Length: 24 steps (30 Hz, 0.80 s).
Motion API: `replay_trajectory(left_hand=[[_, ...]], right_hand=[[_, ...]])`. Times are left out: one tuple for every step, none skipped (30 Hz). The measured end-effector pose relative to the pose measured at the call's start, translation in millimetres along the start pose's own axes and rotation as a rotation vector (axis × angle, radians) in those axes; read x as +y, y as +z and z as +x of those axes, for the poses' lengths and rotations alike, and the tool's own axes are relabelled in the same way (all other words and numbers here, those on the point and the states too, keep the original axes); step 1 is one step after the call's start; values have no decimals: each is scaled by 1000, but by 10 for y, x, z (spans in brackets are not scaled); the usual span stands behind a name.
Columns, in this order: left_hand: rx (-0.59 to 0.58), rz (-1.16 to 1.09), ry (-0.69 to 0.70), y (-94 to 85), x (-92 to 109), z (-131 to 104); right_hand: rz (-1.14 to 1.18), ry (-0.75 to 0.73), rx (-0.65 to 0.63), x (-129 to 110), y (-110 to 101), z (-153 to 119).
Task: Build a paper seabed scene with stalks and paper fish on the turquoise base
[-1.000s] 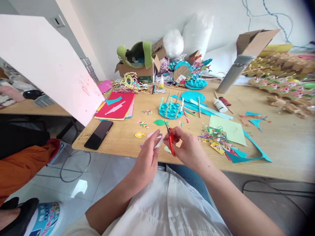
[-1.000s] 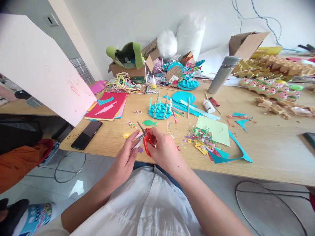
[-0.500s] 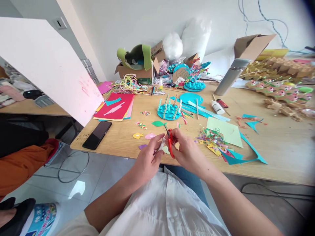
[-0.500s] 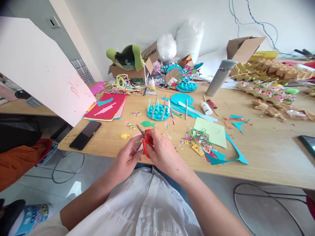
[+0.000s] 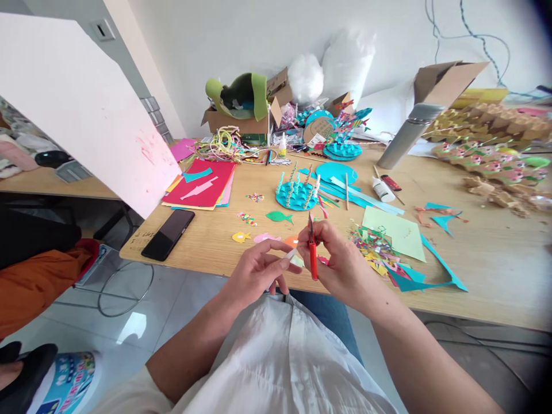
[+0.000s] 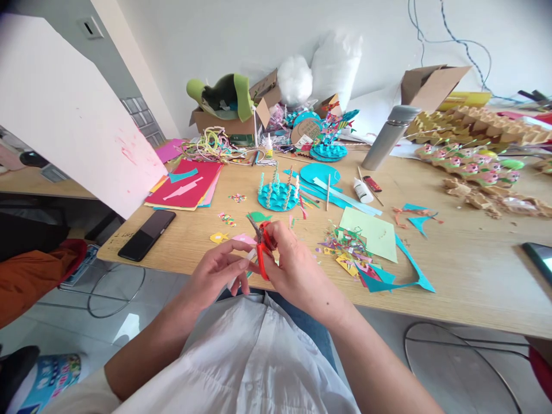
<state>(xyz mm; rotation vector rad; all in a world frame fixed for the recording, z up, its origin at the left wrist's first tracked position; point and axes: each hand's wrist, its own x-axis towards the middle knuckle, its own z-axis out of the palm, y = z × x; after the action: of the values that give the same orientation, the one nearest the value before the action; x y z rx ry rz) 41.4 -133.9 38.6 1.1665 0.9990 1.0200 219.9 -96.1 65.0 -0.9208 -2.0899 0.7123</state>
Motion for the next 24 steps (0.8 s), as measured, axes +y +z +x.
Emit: replay_trajectory(left_hand=[[20, -11, -2, 4, 3, 4], [44, -18, 3, 9, 6, 9], [68, -21, 14, 14, 8, 15], [91, -24, 26, 20, 11, 21], [112, -30, 38, 24, 14, 27], [130, -38, 47, 26, 18, 32], [145, -50, 52, 26, 21, 37], [157, -64, 52, 24, 25, 41], [167, -78, 50, 20, 27, 44], [174, -89, 44, 15, 27, 46], [179, -94, 39, 8, 24, 49], [180, -94, 33, 1, 17, 52], [180, -89, 29, -5, 7, 55], [177, -82, 24, -10, -5, 58], [173, -75, 21, -13, -19, 62], [167, -69, 17, -14, -32, 65], [162, -63, 13, -14, -44, 69], [160, -54, 10, -12, -52, 71], [161, -42, 9, -9, -58, 73], [163, -25, 12, -7, -61, 74], [167, -4, 18, -6, -60, 74], [170, 18, 25, -6, -58, 74], [173, 37, 32, -6, -55, 73], [173, 51, 38, -7, -50, 72]], right_hand=[[-6, -9, 13, 2, 3, 1], [-18, -20, 25, 2, 3, 3], [-34, -35, 44, 2, -2, 5], [-54, -50, 72, -1, -13, 5], [-82, -63, 110, -6, -33, 3], [-118, -70, 148, -13, -60, -3], [-159, -69, 179, -19, -91, -14], [-201, -60, 186, -24, -123, -30], [-237, -40, 160, -27, -151, -51], [-260, -10, 102, -26, -171, -76], [-270, 29, 22, -20, -181, -104], [-270, 72, -58, -11, -180, -132], [-269, 117, -127, 2, -169, -161], [-272, 157, -180, 16, -149, -187], [-278, 187, -212, 30, -125, -209], [-286, 206, -233, 43, -99, -227], [-290, 217, -249, 53, -75, -240], [-288, 222, -261, 60, -54, -249], [-280, 225, -271, 64, -38, -253], [-267, 228, -279, 65, -27, -254], [-250, 232, -286, 65, -19, -252], [-232, 237, -295, 65, -13, -248], [-214, 243, -303, 66, -9, -243], [-196, 248, -310, 68, -6, -238]])
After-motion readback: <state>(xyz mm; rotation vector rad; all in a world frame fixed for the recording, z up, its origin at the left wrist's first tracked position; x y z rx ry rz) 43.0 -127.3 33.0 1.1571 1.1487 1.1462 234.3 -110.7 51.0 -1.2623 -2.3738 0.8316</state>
